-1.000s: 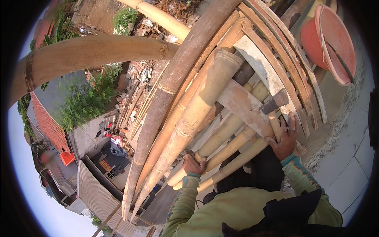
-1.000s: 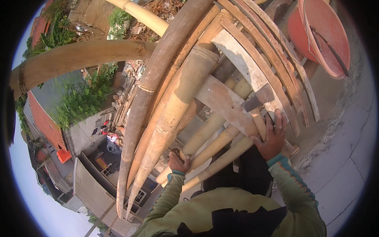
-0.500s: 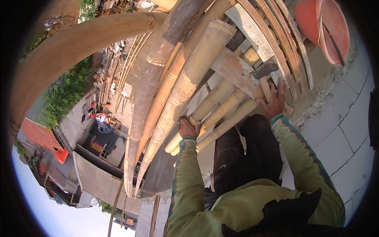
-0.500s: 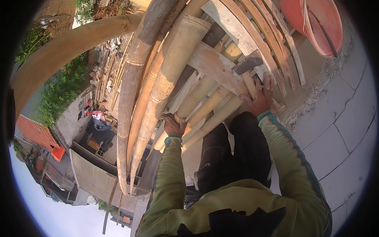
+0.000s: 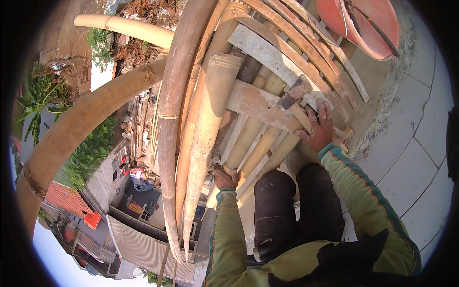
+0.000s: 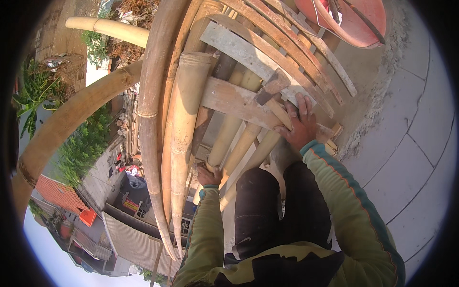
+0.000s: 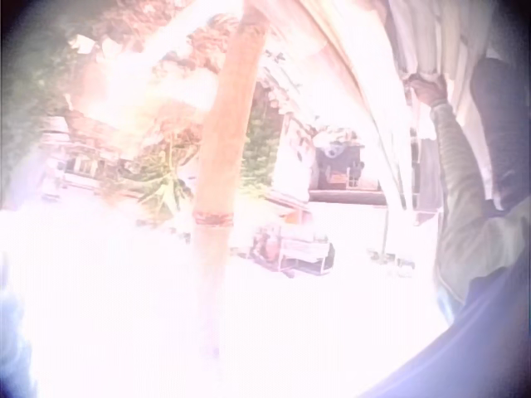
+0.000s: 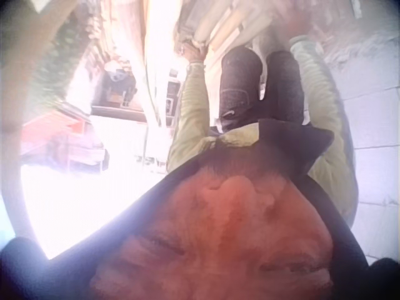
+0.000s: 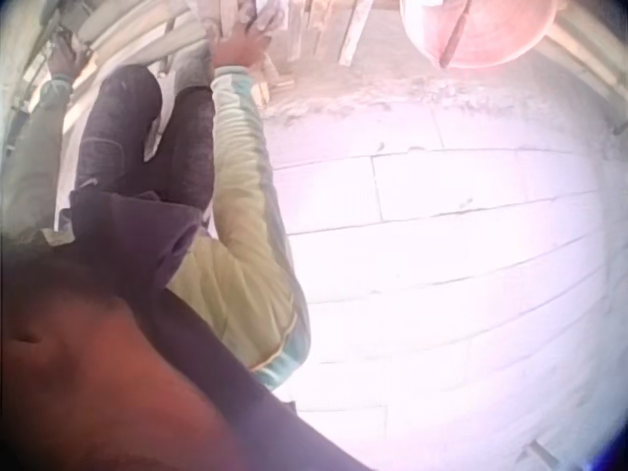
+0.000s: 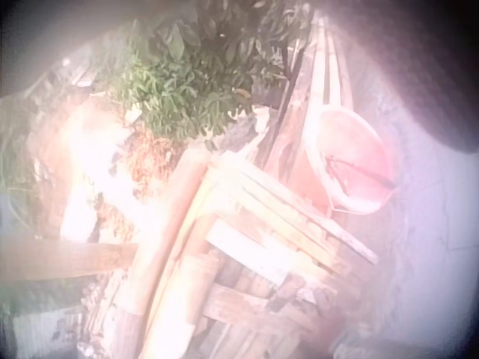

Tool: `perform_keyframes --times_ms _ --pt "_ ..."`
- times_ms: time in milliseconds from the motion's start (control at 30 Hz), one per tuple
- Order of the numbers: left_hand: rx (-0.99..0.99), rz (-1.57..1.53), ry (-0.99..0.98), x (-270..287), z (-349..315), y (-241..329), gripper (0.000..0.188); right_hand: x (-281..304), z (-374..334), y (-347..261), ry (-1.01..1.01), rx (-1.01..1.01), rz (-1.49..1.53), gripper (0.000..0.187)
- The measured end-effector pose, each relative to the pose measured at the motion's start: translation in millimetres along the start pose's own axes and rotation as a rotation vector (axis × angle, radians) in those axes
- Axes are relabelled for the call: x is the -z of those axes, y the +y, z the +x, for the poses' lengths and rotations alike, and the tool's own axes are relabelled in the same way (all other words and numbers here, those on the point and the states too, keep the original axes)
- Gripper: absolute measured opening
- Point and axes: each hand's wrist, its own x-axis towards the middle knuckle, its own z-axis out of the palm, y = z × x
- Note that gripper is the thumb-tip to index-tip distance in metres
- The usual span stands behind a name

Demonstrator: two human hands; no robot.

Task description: The person assembles a bamboo structure by hand, inserting and securing bamboo strips into a frame. They use a hammer to tap pieces into place and adjust the alignment of the components throughout the process.

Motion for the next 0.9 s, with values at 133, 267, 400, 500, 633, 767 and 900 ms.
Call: perform_keyframes --times_ms 133,267,400,500,633,767,900 --pt "0.026 0.131 -0.022 -18.4 -9.4 -30.1 0.107 3.8 1.7 -1.7 -0.022 -0.034 0.025 0.092" --pt "0.153 0.248 -0.153 -14.3 -18.4 -27.2 0.106 8.5 3.3 0.1 -0.074 -0.041 0.061 0.086" --pt "0.233 0.225 0.022 13.0 -21.3 37.0 0.093 -1.2 1.1 3.7 -0.022 -0.008 0.035 0.087" --pt "-0.110 -0.053 0.205 176.4 34.6 169.9 0.067 -2.0 -1.1 5.2 0.029 -0.006 0.045 0.087" --pt "-0.649 0.617 0.581 439.9 107.0 277.5 0.068 2.8 -1.6 0.3 -0.001 -0.016 0.025 0.085" --pt "-0.502 1.399 0.560 615.9 137.8 323.0 0.080 11.5 1.7 -1.5 -0.042 -0.035 0.018 0.081" --pt "-0.325 1.597 0.305 704.6 174.7 327.5 0.087 7.2 0.2 -2.0 -0.036 -0.062 0.042 0.074"
